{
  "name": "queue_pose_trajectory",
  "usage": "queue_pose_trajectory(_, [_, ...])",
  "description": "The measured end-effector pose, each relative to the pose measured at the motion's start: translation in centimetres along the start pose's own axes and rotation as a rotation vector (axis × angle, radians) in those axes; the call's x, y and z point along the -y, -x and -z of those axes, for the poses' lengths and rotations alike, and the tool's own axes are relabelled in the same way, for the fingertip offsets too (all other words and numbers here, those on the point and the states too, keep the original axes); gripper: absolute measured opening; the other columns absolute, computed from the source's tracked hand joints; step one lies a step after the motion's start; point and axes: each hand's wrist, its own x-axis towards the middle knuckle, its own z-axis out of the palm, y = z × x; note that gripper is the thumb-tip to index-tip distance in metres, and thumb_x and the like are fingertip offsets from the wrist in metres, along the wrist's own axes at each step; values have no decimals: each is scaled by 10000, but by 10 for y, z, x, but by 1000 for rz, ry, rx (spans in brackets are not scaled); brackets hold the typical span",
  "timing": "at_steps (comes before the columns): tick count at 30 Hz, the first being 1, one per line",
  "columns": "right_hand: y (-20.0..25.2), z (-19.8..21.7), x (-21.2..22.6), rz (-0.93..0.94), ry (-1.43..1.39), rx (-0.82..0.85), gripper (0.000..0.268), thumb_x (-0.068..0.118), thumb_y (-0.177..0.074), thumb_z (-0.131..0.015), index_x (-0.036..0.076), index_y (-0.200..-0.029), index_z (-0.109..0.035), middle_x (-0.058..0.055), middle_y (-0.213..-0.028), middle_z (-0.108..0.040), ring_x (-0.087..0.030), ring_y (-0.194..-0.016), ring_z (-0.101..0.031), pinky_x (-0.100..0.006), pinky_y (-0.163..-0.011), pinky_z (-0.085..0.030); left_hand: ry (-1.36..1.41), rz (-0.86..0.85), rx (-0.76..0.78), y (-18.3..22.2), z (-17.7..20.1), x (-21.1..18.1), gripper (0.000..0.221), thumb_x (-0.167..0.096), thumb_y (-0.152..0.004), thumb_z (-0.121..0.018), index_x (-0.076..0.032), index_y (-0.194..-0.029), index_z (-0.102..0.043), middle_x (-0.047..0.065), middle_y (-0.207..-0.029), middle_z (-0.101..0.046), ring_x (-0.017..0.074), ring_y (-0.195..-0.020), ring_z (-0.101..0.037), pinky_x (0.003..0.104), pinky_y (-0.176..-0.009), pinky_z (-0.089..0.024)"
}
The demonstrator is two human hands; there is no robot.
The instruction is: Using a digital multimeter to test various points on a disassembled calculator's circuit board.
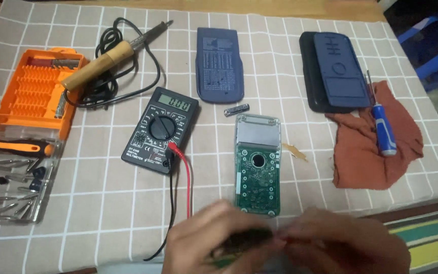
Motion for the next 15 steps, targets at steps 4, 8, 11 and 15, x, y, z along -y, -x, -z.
queue_pose_trajectory(4, [1, 1, -7, -12, 124, 33, 143, 90, -718, -834, 98, -860, -847, -40, -721, -882, -104, -548, -833, -185, -539, -684, 94, -90, 37, 4, 10, -3, 70, -32, -844, -730, -84, -837, -777, 19, -778, -800, 106, -664, -697, 176, -629, -538])
queue_pose_trajectory(8, [1, 0, -9, 15, 52, 111, 63, 141, -745, -837, 82, -760, -818, -37, -652, -837, -101, -523, -764, -208, -517, -615, 0, -143, 27, 11, 12, -6, 405, -291, -1024, -489, -79, -814, -762, 13, -730, -779, 102, -582, -627, 198, -537, -477])
queue_pose_trajectory(11, [4, -3, -9, 20, -29, 82, 89, 118, -728, -844, 48, -760, -800, -63, -609, -797, -113, -495, -723, -211, -487, -569, -72, -144, 54, 13, 15, -7, 449, -317, -1035, -463, -77, -786, -749, 12, -706, -748, 104, -570, -584, 207, -514, -454])
queue_pose_trajectory(15, [8, -4, -4, -97, 80, 19, 86, 159, -713, -846, 84, -683, -816, -40, -553, -794, -91, -440, -676, -230, -407, -508, -29, -273, -80, 11, 0, -11, 343, -140, -983, -524, -19, -691, -656, 42, -639, -682, 126, -542, -554, 217, -514, -418])
